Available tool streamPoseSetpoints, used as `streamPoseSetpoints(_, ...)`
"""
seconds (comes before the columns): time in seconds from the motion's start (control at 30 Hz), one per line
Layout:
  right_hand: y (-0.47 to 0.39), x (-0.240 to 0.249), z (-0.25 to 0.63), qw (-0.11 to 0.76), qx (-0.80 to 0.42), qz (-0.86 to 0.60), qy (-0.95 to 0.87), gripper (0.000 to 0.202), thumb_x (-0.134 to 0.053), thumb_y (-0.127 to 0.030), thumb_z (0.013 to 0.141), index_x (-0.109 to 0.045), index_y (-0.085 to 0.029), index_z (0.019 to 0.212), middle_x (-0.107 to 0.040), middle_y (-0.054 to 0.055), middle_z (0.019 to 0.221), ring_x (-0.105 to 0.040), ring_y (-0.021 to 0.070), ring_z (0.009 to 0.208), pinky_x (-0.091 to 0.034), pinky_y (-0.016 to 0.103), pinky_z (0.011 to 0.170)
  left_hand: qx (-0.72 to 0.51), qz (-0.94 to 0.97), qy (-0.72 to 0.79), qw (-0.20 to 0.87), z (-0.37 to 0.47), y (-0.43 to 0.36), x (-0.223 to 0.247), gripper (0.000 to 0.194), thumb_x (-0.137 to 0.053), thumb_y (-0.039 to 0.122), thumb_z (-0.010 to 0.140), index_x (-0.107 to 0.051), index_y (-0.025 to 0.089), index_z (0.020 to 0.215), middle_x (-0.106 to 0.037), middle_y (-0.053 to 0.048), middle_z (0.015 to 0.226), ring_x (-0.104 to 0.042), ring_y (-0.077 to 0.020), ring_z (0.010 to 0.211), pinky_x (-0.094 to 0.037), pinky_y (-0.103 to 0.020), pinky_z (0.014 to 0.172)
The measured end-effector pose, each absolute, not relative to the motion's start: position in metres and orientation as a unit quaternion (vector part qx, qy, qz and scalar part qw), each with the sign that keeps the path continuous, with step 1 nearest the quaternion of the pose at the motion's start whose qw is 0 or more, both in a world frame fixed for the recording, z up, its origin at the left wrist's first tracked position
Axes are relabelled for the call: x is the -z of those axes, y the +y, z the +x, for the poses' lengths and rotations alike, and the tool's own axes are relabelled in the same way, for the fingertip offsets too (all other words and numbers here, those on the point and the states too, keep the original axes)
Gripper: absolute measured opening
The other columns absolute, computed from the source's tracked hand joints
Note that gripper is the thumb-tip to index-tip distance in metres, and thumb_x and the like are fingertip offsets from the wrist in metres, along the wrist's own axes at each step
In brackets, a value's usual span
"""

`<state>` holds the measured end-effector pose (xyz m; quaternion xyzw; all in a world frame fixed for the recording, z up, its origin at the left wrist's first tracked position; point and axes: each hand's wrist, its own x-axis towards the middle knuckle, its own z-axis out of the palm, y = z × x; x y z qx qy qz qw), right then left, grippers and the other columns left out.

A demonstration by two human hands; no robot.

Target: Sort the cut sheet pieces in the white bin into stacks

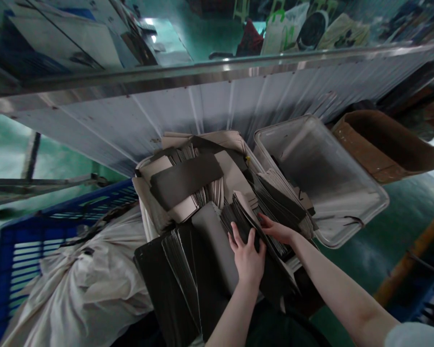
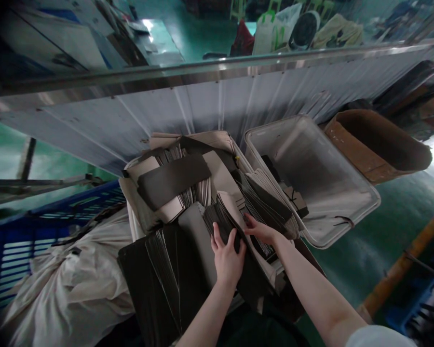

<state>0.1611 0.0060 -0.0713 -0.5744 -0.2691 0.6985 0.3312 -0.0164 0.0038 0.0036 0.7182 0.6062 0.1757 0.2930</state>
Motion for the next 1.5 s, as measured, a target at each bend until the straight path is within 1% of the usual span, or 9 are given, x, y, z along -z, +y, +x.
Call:
streamPoseSetpoints(0.27, -0.004, 0.038, 0.149, 0.276, -0.499, -0.721, -0.394, 0.046, -0.035, -0.049, 0.091, -0.058, -0.02, 0.118, -0.062, 0.008, 0.116, -0.056, 0.0222, 0.112, -0.043, 0.037, 0.099, -0.181, 0.739, 0.578, 0.296, -0.011, 0.005, -0.006, 0.044, -0.056, 0.03, 0.082, -0.052, 0.039, 0.125, 0.01, 0.005, 0.155, -0.017, -0.039, 0.138, -0.037, -0.054, 0.104)
streamPoseSetpoints(0.5, -0.005, 0.013, 0.174, 0.21, -0.413, -0.75, -0.472, 0.034, -0.043, -0.043, 0.09, -0.061, -0.02, 0.106, -0.067, 0.008, 0.101, -0.062, 0.025, 0.099, -0.046, 0.039, 0.089, -0.187, 0.743, 0.575, 0.287, -0.001, 0.003, -0.006, 0.046, -0.056, 0.031, 0.082, -0.051, 0.039, 0.127, 0.008, 0.006, 0.155, -0.013, -0.0392, 0.139, -0.037, -0.054, 0.104)
streamPoseSetpoints(0.73, -0.006, 0.017, 0.199, 0.264, -0.302, -0.782, -0.477, 0.072, -0.056, -0.027, 0.081, -0.018, -0.026, 0.143, -0.045, 0.009, 0.137, -0.053, 0.0235, 0.116, -0.043, 0.037, 0.093, -0.177, 0.743, 0.579, 0.286, 0.0, 0.004, -0.007, 0.045, -0.058, 0.03, 0.081, -0.054, 0.035, 0.125, 0.005, 0.003, 0.156, -0.017, -0.0392, 0.138, -0.034, -0.054, 0.106)
streamPoseSetpoints(0.8, -0.005, 0.019, 0.2, 0.243, -0.304, -0.786, -0.48, 0.068, -0.06, -0.027, 0.078, -0.027, -0.025, 0.137, -0.053, 0.008, 0.126, -0.058, 0.0232, 0.106, -0.045, 0.036, 0.087, -0.175, 0.742, 0.579, 0.289, 0.001, 0.004, -0.007, 0.045, -0.059, 0.03, 0.08, -0.054, 0.035, 0.125, 0.007, 0.003, 0.155, -0.016, -0.0394, 0.138, -0.034, -0.054, 0.105)
streamPoseSetpoints(0.97, -0.002, 0.022, 0.195, 0.208, -0.264, -0.775, -0.535, 0.016, -0.051, -0.034, 0.086, -0.054, -0.021, 0.094, -0.062, 0.006, 0.092, -0.06, 0.0221, 0.087, -0.046, 0.033, 0.077, -0.173, 0.744, 0.575, 0.291, 0.001, 0.004, -0.006, 0.045, -0.057, 0.03, 0.082, -0.053, 0.035, 0.126, 0.008, 0.004, 0.155, -0.015, -0.0387, 0.138, -0.032, -0.054, 0.106)
streamPoseSetpoints(1.07, -0.002, 0.021, 0.19, 0.234, -0.239, -0.783, -0.525, 0.026, -0.039, -0.038, 0.092, -0.057, -0.019, 0.088, -0.063, 0.008, 0.085, -0.061, 0.0221, 0.08, -0.047, 0.035, 0.076, -0.178, 0.748, 0.57, 0.289, -0.001, 0.004, -0.004, 0.043, -0.055, 0.031, 0.083, -0.053, 0.034, 0.126, 0.009, 0.003, 0.155, -0.015, -0.0371, 0.139, -0.029, -0.054, 0.108)
streamPoseSetpoints(1.13, -0.003, 0.019, 0.187, 0.291, -0.227, -0.775, -0.513, 0.032, -0.037, -0.04, 0.093, -0.061, -0.019, 0.098, -0.064, 0.011, 0.1, -0.061, 0.0236, 0.095, -0.046, 0.038, 0.087, -0.181, 0.748, 0.57, 0.286, -0.002, 0.004, -0.003, 0.043, -0.055, 0.032, 0.083, -0.053, 0.034, 0.126, 0.01, 0.003, 0.155, -0.015, -0.0367, 0.139, -0.029, -0.053, 0.109)
streamPoseSetpoints(1.3, -0.014, 0.014, 0.176, 0.469, -0.344, -0.74, -0.338, 0.047, -0.047, -0.048, 0.088, -0.052, -0.022, 0.127, -0.05, 0.007, 0.134, -0.041, 0.022, 0.128, -0.026, 0.038, 0.112, -0.191, 0.749, 0.571, 0.275, -0.003, 0.003, -0.002, 0.043, -0.056, 0.031, 0.083, -0.053, 0.034, 0.126, 0.01, 0.004, 0.155, -0.019, -0.0357, 0.138, -0.028, -0.053, 0.109)
streamPoseSetpoints(1.5, -0.03, 0.007, 0.17, 0.492, -0.65, -0.577, -0.048, 0.056, -0.043, -0.057, 0.087, -0.049, -0.02, 0.129, -0.06, 0.009, 0.123, -0.055, 0.0221, 0.117, -0.042, 0.04, 0.102, -0.188, 0.76, 0.558, 0.273, -0.002, 0.005, -0.004, 0.061, -0.053, 0.027, 0.085, -0.03, 0.038, 0.14, 0.012, 0.0, 0.155, -0.015, -0.0329, 0.14, -0.028, -0.053, 0.109)
